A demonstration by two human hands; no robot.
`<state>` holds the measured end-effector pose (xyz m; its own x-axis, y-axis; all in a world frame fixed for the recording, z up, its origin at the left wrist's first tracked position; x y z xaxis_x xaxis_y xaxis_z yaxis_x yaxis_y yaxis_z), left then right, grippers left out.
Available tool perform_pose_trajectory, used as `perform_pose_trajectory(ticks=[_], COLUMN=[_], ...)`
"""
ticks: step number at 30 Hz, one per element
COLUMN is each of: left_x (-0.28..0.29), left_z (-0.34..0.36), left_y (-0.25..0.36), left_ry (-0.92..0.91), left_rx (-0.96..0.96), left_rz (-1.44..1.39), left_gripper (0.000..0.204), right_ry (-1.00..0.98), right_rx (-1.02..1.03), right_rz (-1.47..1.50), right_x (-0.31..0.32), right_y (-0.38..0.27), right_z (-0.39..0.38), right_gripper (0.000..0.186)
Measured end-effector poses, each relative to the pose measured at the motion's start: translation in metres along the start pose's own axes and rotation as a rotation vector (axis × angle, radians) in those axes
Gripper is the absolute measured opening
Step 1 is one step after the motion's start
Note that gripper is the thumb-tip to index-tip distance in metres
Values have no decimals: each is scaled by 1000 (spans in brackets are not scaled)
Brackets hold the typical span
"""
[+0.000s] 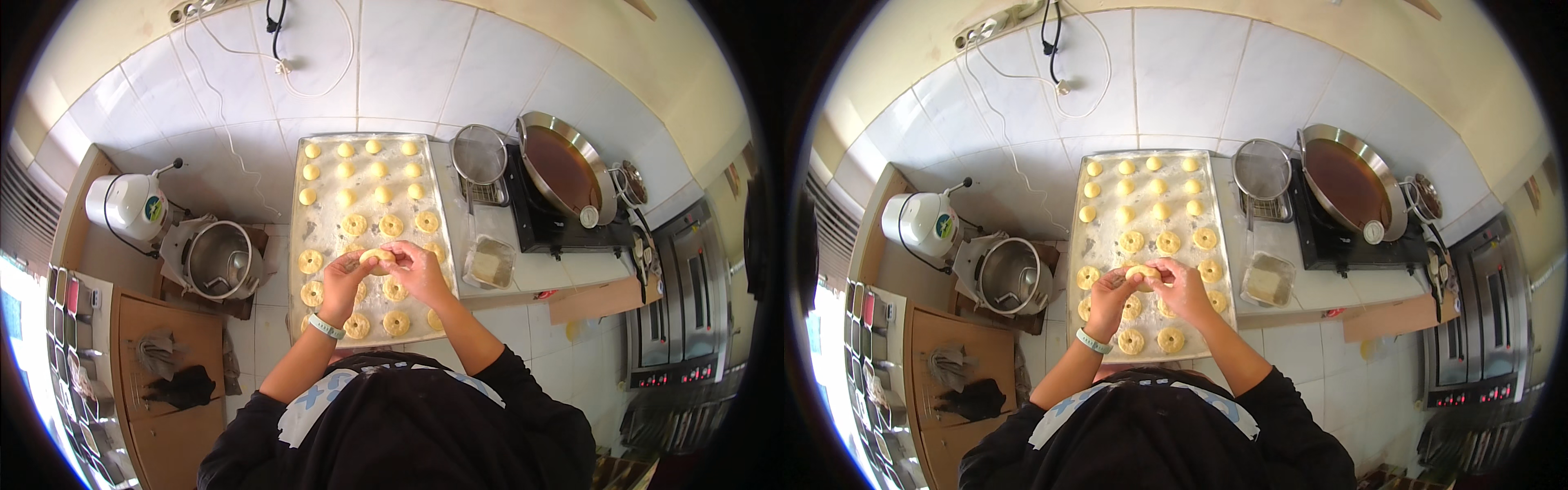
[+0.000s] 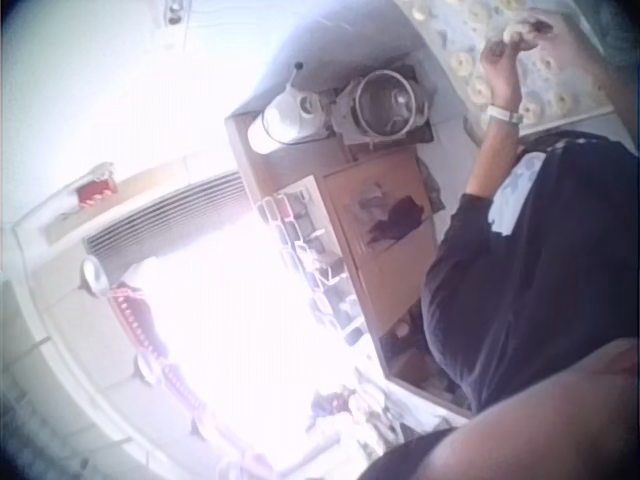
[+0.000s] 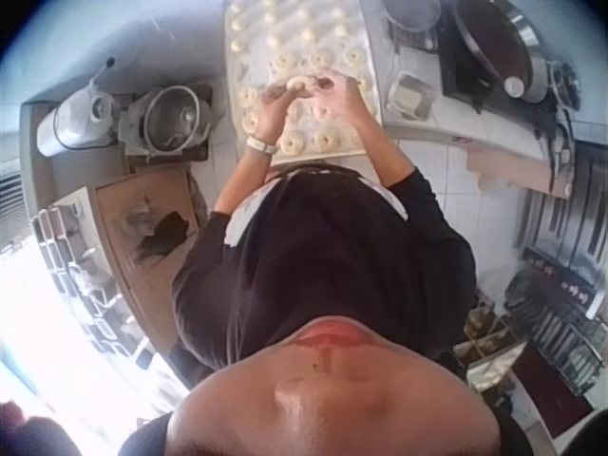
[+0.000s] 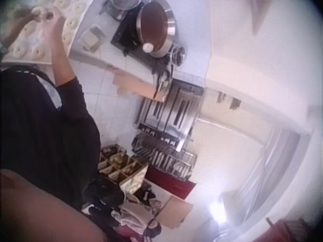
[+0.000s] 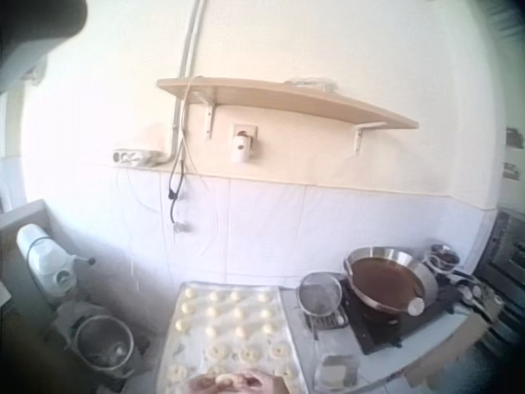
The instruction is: The person shapes dough balls into rings by hand on a tray.
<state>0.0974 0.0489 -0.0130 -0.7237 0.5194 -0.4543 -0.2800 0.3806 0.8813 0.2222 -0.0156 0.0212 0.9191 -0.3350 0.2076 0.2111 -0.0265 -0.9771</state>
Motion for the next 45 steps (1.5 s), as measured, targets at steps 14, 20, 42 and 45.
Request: perform_pose_trajectory(ticks=[14, 20, 42, 45], left_x=[14, 23, 87, 98], left_z=[-5, 7, 16, 16], left_y=[12, 26, 60, 65], left_ry=[27, 16, -85, -53], left_rx=[171, 143, 303, 292], left_rz=[-210, -102, -160, -182], left_gripper=[23, 24, 30, 29], right_ry=[-70, -48, 43, 112], right_rx=[-33, -144, -169, -218], right_rz=[58, 200, 230, 285], right_x=[-14, -9, -85, -88], right_y=[-12, -12, -38, -27], right_z=[10, 14, 31, 34], right_gripper=[29, 31, 25, 23])
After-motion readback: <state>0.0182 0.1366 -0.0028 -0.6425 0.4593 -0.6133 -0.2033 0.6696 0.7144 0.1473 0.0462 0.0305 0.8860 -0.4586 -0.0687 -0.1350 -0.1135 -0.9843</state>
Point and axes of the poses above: each hand's wrist, its own z-axis towards the middle knuckle, its own x-axis out of the back of the hand, y = z × x, the point moved 5 cm from there along z, towards the middle knuckle
